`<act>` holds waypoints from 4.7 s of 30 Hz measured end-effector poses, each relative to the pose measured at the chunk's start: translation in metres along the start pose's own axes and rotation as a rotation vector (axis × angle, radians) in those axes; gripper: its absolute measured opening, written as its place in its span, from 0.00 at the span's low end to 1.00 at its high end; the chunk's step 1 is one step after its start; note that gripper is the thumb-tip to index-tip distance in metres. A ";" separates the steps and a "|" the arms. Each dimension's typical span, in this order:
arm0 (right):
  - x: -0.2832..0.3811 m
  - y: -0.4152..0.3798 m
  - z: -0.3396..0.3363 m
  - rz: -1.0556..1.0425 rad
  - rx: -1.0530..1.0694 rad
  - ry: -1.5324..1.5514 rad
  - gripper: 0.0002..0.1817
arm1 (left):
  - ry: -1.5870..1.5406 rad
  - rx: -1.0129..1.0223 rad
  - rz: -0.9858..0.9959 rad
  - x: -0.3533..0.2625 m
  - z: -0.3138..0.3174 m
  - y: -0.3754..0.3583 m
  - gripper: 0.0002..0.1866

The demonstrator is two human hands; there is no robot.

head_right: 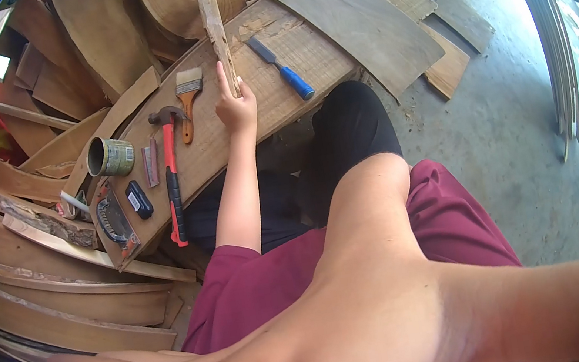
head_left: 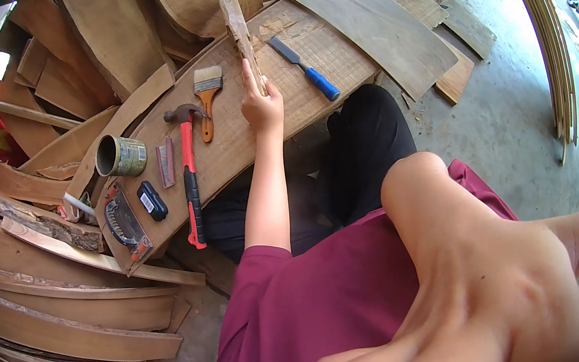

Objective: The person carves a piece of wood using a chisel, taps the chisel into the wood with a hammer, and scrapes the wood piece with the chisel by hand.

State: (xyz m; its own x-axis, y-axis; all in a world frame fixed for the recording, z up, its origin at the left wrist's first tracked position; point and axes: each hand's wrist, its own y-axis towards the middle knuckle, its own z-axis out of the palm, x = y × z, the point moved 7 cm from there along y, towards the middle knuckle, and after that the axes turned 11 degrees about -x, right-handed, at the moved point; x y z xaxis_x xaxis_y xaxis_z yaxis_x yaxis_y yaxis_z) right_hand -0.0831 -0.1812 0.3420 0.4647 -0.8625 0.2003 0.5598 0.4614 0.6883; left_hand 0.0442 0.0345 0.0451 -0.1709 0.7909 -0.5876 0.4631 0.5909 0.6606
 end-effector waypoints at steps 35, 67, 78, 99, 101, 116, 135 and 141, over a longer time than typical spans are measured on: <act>0.008 -0.004 -0.006 -0.100 -0.070 -0.059 0.38 | -0.012 -0.080 0.063 -0.005 -0.004 0.001 0.32; -0.039 -0.054 -0.192 0.432 -0.728 -0.097 0.09 | -0.108 -0.008 -0.105 -0.042 -0.081 -0.082 0.29; -0.045 -0.056 -0.182 0.482 -0.632 -0.031 0.06 | -0.165 0.079 -0.156 -0.041 -0.080 -0.108 0.38; -0.025 -0.110 -0.283 0.229 -0.514 -1.562 0.07 | -0.275 0.161 -0.217 -0.053 -0.080 -0.105 0.34; -0.030 -0.115 -0.285 0.253 -0.542 -1.454 0.12 | -0.253 0.154 -0.138 -0.060 -0.076 -0.103 0.33; -0.051 -0.129 -0.306 0.469 -0.664 -1.055 0.07 | -0.388 0.244 -0.253 -0.049 -0.091 -0.065 0.14; -0.047 -0.128 -0.298 0.493 -0.605 -1.205 0.09 | -0.239 0.191 0.138 -0.060 -0.103 -0.060 0.07; -0.041 -0.112 -0.280 0.519 -0.436 -1.444 0.10 | -0.257 0.199 0.218 -0.067 -0.110 -0.055 0.07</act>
State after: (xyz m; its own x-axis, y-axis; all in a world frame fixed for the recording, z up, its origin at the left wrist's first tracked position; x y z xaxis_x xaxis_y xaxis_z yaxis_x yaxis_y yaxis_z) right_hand 0.0275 -0.1397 0.0610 -0.2101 0.0532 0.9762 0.8176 0.5570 0.1456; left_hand -0.0656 -0.0340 0.0996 0.1616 0.8140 -0.5580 0.6281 0.3512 0.6943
